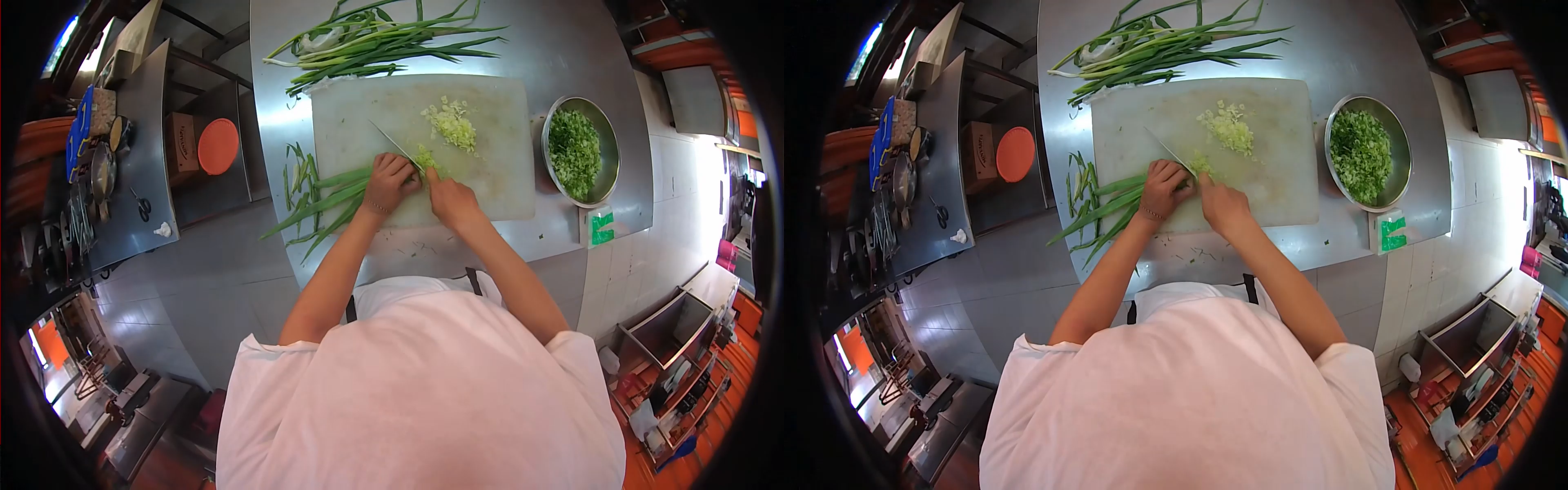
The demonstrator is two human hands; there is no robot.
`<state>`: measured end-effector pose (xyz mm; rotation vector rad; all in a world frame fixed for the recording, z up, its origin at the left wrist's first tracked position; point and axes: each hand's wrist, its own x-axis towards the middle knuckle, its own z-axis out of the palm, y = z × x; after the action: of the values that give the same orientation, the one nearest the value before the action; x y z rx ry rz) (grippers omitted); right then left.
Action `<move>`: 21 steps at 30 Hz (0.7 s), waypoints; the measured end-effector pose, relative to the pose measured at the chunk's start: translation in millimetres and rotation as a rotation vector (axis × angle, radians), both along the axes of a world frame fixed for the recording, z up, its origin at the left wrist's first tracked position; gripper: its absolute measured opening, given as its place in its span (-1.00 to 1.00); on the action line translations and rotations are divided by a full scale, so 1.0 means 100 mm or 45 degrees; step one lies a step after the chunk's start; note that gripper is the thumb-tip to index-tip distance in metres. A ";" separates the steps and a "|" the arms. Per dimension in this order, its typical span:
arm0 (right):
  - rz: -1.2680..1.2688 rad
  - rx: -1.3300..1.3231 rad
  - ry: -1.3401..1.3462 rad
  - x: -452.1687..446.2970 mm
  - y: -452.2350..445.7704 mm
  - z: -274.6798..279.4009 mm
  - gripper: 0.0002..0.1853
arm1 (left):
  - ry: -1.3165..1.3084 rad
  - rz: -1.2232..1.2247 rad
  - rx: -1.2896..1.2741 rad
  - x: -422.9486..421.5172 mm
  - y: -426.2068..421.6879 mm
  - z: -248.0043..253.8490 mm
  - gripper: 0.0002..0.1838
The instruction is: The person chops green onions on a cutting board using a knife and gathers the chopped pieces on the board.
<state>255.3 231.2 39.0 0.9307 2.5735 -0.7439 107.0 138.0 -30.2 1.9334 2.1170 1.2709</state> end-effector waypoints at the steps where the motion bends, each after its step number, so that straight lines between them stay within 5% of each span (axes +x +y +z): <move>1: 0.006 0.009 -0.016 0.09 -0.02 0.14 -0.79 | -0.024 -0.007 0.015 -0.01 0.02 -0.01 -0.73; 17: 0.051 -0.010 0.019 -0.13 0.02 -0.19 -0.69 | -0.146 -0.007 0.018 0.01 -0.02 -0.05 -0.71; 21: 0.040 0.017 0.037 0.02 -0.01 0.12 -0.73 | -0.138 -0.005 0.030 -0.03 -0.02 0.00 -0.71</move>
<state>257.6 230.4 50.9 0.8880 2.6151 -0.7378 104.3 136.0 -30.0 1.8310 2.0558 1.3726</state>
